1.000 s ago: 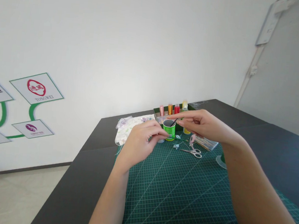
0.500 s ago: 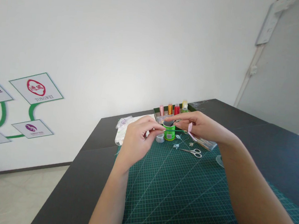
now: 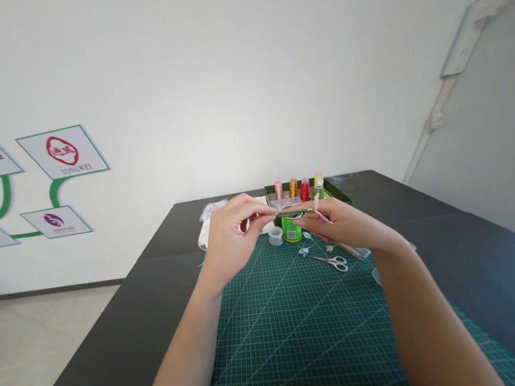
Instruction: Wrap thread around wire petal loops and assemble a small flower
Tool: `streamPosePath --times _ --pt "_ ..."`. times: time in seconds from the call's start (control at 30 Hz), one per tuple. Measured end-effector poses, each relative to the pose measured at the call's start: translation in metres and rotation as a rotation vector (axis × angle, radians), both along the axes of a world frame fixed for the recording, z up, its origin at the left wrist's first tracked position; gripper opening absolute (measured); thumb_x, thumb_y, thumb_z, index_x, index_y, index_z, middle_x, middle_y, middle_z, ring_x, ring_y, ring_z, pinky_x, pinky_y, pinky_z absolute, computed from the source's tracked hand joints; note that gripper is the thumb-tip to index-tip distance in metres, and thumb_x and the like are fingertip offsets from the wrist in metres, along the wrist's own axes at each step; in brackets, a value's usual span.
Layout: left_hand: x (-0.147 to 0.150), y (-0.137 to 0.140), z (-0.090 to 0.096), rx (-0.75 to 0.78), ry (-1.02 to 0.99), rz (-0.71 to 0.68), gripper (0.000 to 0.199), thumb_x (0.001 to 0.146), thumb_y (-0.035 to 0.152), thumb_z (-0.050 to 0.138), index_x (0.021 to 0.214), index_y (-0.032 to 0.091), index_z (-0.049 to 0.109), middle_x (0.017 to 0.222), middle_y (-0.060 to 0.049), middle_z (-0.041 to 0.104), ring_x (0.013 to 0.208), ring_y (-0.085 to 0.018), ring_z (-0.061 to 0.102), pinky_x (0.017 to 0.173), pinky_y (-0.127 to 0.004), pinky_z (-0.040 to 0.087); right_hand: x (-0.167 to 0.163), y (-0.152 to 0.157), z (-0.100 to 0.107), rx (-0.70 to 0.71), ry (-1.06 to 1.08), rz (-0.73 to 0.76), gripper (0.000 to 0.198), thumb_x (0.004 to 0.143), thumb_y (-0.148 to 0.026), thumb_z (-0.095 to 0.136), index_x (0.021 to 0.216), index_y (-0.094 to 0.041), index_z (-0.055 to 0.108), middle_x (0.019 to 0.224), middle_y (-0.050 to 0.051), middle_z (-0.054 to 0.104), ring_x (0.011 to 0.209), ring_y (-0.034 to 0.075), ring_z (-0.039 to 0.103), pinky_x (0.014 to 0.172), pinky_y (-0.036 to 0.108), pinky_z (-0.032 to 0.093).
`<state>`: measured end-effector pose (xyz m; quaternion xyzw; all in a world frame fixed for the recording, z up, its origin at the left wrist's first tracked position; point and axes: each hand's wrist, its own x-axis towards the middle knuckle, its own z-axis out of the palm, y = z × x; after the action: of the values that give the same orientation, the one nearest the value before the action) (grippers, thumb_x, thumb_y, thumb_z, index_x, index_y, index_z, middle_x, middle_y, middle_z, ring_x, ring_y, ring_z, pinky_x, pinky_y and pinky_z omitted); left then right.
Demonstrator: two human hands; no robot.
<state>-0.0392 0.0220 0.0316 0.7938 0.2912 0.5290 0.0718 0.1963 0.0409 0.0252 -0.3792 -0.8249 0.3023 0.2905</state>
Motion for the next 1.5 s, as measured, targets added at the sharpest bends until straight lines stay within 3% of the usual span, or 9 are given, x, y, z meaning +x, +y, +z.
streamPosePath --times 0.27,0.4,0.53,0.73,0.97,1.27,1.5 --pt "0.001 0.001 0.000 -0.016 -0.017 0.026 0.011 0.091 0.014 0.071 0.088 0.022 0.078 0.083 -0.001 0.073 0.068 -0.012 0.060 0.059 -0.026 0.045 -0.003 -0.004 0.001 -0.047 -0.087 0.042 0.042 0.102 -0.038 0.055 0.135 -0.018 0.071 0.051 -0.008 0.038 0.045 0.009 0.030 0.045 0.025 0.023" --pt "0.000 0.002 0.000 -0.013 -0.017 0.054 0.010 0.092 0.017 0.071 0.088 0.022 0.078 0.084 -0.001 0.073 0.069 -0.012 0.060 0.059 -0.027 0.044 -0.005 -0.008 0.002 -0.047 -0.099 0.065 0.042 0.102 -0.035 0.055 0.137 -0.019 0.070 0.050 -0.009 0.032 0.045 0.009 0.027 0.044 0.024 0.020" --pt "-0.001 0.003 -0.001 -0.008 -0.017 0.081 0.011 0.092 0.015 0.071 0.089 0.022 0.078 0.084 -0.001 0.072 0.069 -0.012 0.060 0.059 -0.027 0.044 -0.008 -0.013 0.004 -0.079 -0.106 0.101 0.042 0.104 -0.034 0.052 0.138 -0.018 0.069 0.047 -0.009 0.037 0.042 0.008 0.028 0.044 0.024 0.021" --pt "-0.001 0.005 -0.002 -0.020 -0.037 0.117 0.009 0.092 0.017 0.071 0.089 0.023 0.078 0.083 0.000 0.072 0.069 -0.013 0.061 0.060 -0.028 0.045 -0.009 -0.017 0.003 -0.083 -0.058 0.132 0.041 0.104 -0.036 0.053 0.137 -0.017 0.069 0.049 -0.009 0.038 0.043 0.008 0.026 0.044 0.024 0.020" --pt "-0.001 0.004 -0.003 -0.018 -0.045 0.143 0.009 0.093 0.019 0.071 0.096 0.024 0.078 0.084 -0.001 0.071 0.071 -0.013 0.061 0.061 -0.028 0.046 -0.008 -0.019 0.006 -0.058 -0.034 0.157 0.034 0.103 -0.036 0.054 0.122 -0.016 0.075 0.051 -0.008 0.040 0.044 0.008 0.030 0.044 0.023 0.022" --pt "-0.004 0.007 -0.002 0.023 -0.001 0.183 0.012 0.093 0.017 0.068 0.090 0.023 0.078 0.083 -0.001 0.071 0.065 -0.012 0.057 0.060 -0.027 0.045 -0.009 -0.022 0.009 -0.074 -0.059 0.159 0.034 0.101 -0.038 0.058 0.120 -0.014 0.073 0.052 -0.008 0.043 0.044 0.008 0.034 0.046 0.023 0.026" --pt "-0.006 0.008 -0.002 -0.027 -0.025 0.147 0.011 0.092 0.017 0.069 0.090 0.023 0.077 0.084 -0.001 0.071 0.067 -0.013 0.059 0.061 -0.028 0.046 -0.010 -0.023 0.009 -0.082 -0.065 0.130 0.033 0.101 -0.036 0.057 0.120 -0.014 0.073 0.051 -0.008 0.046 0.043 0.009 0.038 0.045 0.023 0.029"
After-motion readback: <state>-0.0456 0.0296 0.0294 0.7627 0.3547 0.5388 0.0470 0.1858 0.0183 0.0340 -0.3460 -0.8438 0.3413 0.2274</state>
